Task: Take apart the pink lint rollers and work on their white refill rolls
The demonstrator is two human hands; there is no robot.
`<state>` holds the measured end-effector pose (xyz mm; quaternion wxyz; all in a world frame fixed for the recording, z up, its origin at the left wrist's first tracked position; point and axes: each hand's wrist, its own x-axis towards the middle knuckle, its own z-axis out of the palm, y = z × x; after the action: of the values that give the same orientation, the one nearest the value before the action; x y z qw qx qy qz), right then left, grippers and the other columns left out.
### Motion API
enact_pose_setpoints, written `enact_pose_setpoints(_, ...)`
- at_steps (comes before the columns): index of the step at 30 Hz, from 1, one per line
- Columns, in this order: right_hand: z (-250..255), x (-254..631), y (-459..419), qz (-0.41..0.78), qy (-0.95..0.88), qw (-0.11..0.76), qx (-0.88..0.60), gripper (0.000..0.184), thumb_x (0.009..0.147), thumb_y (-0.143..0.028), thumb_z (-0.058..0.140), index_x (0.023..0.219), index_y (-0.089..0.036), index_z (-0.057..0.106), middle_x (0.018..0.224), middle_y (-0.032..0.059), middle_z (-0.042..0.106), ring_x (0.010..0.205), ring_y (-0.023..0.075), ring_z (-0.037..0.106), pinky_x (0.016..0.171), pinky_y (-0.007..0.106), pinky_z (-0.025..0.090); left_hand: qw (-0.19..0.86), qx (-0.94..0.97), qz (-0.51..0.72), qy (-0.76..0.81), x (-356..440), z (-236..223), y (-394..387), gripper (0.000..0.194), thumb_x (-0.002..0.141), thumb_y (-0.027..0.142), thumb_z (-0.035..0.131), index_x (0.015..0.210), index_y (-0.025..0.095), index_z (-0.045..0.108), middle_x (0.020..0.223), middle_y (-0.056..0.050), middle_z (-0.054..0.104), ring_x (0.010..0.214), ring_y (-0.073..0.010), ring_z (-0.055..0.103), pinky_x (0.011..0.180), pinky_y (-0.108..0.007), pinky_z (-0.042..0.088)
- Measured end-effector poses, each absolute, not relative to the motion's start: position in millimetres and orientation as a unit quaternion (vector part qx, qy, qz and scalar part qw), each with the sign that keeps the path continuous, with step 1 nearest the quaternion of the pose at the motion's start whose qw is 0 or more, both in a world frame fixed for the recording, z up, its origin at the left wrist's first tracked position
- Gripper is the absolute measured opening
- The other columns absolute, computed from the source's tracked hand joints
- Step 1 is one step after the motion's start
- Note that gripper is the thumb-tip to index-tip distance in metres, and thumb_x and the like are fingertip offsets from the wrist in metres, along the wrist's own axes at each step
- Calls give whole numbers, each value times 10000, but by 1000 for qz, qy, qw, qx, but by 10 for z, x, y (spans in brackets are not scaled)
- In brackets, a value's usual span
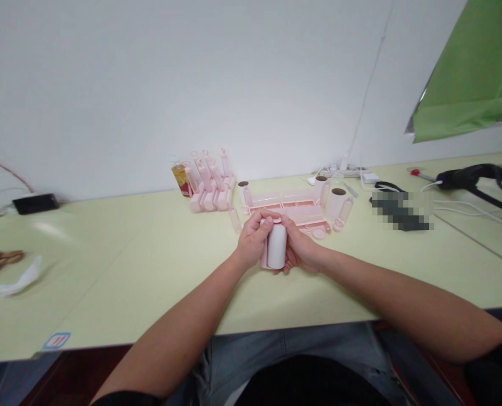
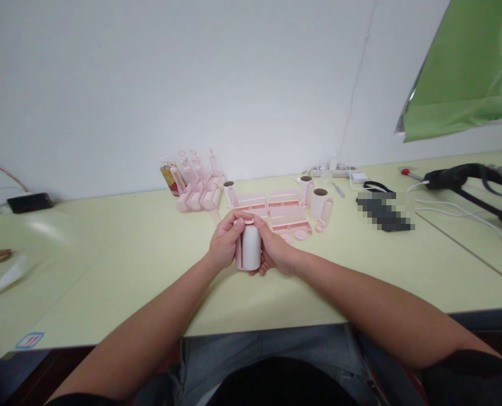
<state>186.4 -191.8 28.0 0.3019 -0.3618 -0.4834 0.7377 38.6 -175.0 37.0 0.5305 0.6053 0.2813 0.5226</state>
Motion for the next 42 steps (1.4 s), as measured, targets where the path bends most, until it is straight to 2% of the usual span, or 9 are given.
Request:
enact_pose_setpoints(8, 291, 1857, -1931, 733, -485, 308, -364, 860, 811, -891, 216, 963, -141, 610, 687, 111, 701, 455, 187, 642, 313, 222, 428, 531, 603, 521, 288, 387, 381, -1755, 328, 856, 497, 649, 965, 192, 607, 933, -24, 632, 743, -131, 554, 674, -249, 481)
enact_pose_setpoints(16, 304, 1860, -1934, 724, -495, 307, -368, 861, 830, -876, 188, 971, -136, 605, 696, 111, 701, 455, 180, 639, 316, 216, 423, 544, 600, 507, 295, 389, 390, -1778, 359, 846, 526, 648, 973, 195, 589, 821, -3, 606, 629, -112, 527, 586, -234, 457)
enact_pose_setpoints(22, 264, 1859, -1909, 720, -501, 305, -370, 872, 834, -873, 158, 958, -129, 597, 643, 98, 677, 460, 187, 644, 319, 219, 431, 534, 608, 510, 291, 379, 382, -1764, 350, 846, 515, 651, 972, 193, 598, 861, -11, 619, 674, -118, 538, 626, -240, 471)
enact_pose_setpoints(29, 233, 1860, -1865, 744, -490, 283, -356, 898, 839, -863, 99, 1033, -135, 588, 719, 111, 703, 497, 186, 658, 342, 241, 480, 517, 613, 510, 311, 356, 343, -1666, 356, 850, 517, 645, 967, 182, 617, 858, -13, 630, 686, -115, 538, 654, -238, 470)
enact_pose_setpoints(31, 227, 1854, -1873, 727, -507, 293, -358, 851, 853, -852, 154, 1002, -137, 591, 728, 107, 702, 503, 178, 654, 361, 243, 495, 506, 609, 525, 312, 354, 346, -1649, 344, 865, 506, 632, 969, 178, 623, 951, -33, 652, 753, -126, 571, 694, -246, 482)
enact_pose_setpoints(33, 222, 1846, -1888, 671, -556, 316, -374, 689, 866, -787, 374, 959, -139, 592, 706, 88, 691, 482, 162, 633, 359, 227, 480, 503, 611, 529, 306, 346, 358, -1646, 330, 885, 491, 614, 1011, 186, 617, 1060, -51, 658, 836, -142, 604, 743, -260, 496)
enact_pose_setpoints(36, 244, 1846, -1905, 549, -625, 369, -414, 407, 803, -522, 680, 953, -155, 587, 646, 30, 655, 421, 129, 565, 337, 204, 432, 513, 610, 528, 294, 313, 389, -1635, 345, 899, 480, 601, 1119, 215, 578, 1101, -52, 657, 860, -142, 624, 755, -261, 507)
enact_pose_setpoints(38, 283, 1865, -1898, 496, -629, 416, -430, 349, 775, -421, 709, 974, -162, 586, 652, 9, 640, 423, 118, 538, 345, 209, 433, 527, 596, 536, 282, 274, 408, -1602, 382, 909, 500, 579, 1176, 230, 537, 1050, -45, 668, 811, -131, 631, 734, -259, 513)
enact_pose_setpoints(42, 380, 1946, -1847, 450, -578, 530, -427, 365, 770, -450, 692, 971, -170, 571, 691, 4, 620, 462, 111, 522, 355, 209, 436, 511, 584, 560, 289, 170, 400, -1476, 406, 930, 546, 512, 1162, 212, 532, 1108, -86, 675, 885, -169, 678, 786, -321, 534)
